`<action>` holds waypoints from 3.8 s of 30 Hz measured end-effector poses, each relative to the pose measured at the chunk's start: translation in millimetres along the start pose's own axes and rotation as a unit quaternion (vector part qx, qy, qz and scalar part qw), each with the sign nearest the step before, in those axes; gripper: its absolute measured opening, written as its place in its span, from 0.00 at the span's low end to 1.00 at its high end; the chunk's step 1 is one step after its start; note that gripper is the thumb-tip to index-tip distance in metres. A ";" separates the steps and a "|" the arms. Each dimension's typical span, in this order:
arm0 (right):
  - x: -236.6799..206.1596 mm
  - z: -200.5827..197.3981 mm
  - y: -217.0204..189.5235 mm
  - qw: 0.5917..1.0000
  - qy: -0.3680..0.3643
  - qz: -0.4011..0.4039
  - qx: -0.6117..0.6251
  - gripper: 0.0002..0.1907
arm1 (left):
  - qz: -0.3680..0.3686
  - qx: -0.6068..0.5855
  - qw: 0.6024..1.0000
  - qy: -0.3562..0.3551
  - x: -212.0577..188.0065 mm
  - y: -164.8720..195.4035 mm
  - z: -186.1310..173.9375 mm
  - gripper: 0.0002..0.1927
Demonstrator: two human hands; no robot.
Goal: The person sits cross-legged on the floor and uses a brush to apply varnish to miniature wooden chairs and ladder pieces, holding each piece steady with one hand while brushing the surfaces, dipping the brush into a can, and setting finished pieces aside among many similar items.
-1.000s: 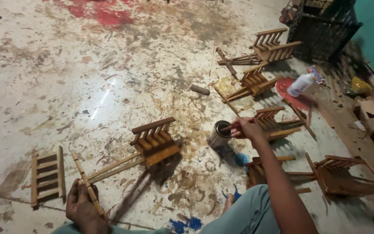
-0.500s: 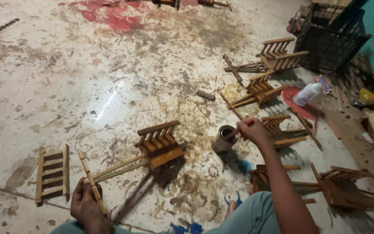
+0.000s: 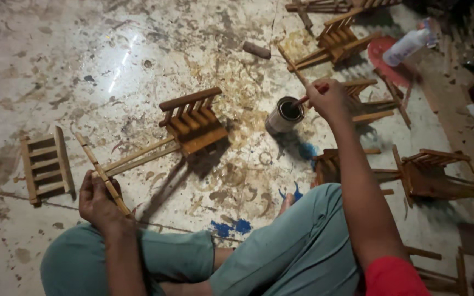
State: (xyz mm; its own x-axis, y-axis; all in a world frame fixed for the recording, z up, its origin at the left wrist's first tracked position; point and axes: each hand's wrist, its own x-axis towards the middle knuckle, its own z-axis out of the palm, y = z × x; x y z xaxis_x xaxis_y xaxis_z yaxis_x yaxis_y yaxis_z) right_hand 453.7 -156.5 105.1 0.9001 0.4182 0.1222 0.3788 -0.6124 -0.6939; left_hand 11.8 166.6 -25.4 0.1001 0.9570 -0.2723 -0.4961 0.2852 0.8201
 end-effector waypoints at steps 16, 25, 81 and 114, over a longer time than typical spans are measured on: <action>-12.7 -5.4 -30.4 0.995 -0.086 -0.008 -0.051 0.15 | -0.014 -0.007 1.000 0.005 -5.6 7.7 1.6 0.09; -21.8 -12.3 -37.8 0.990 -0.055 0.057 -0.118 0.13 | -0.020 -0.012 1.000 0.007 -9.0 10.6 4.4 0.09; -31.7 -3.4 -27.8 0.987 -0.159 -0.013 -0.019 0.15 | -0.006 -0.049 0.999 -0.007 -7.5 10.4 2.9 0.11; -119.1 -31.8 -38.5 0.988 0.110 -0.020 0.104 0.09 | -0.010 -0.034 0.999 -0.004 -4.8 6.3 1.1 0.09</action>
State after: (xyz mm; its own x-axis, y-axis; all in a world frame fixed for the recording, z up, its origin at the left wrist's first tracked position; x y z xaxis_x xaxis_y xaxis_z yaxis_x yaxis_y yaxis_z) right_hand 338.7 -204.0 139.9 0.9193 0.2683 0.2879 0.3825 -0.4373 -0.8139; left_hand 9.1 163.9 -18.4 0.1175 0.9514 -0.2846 -0.5521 0.3008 0.7776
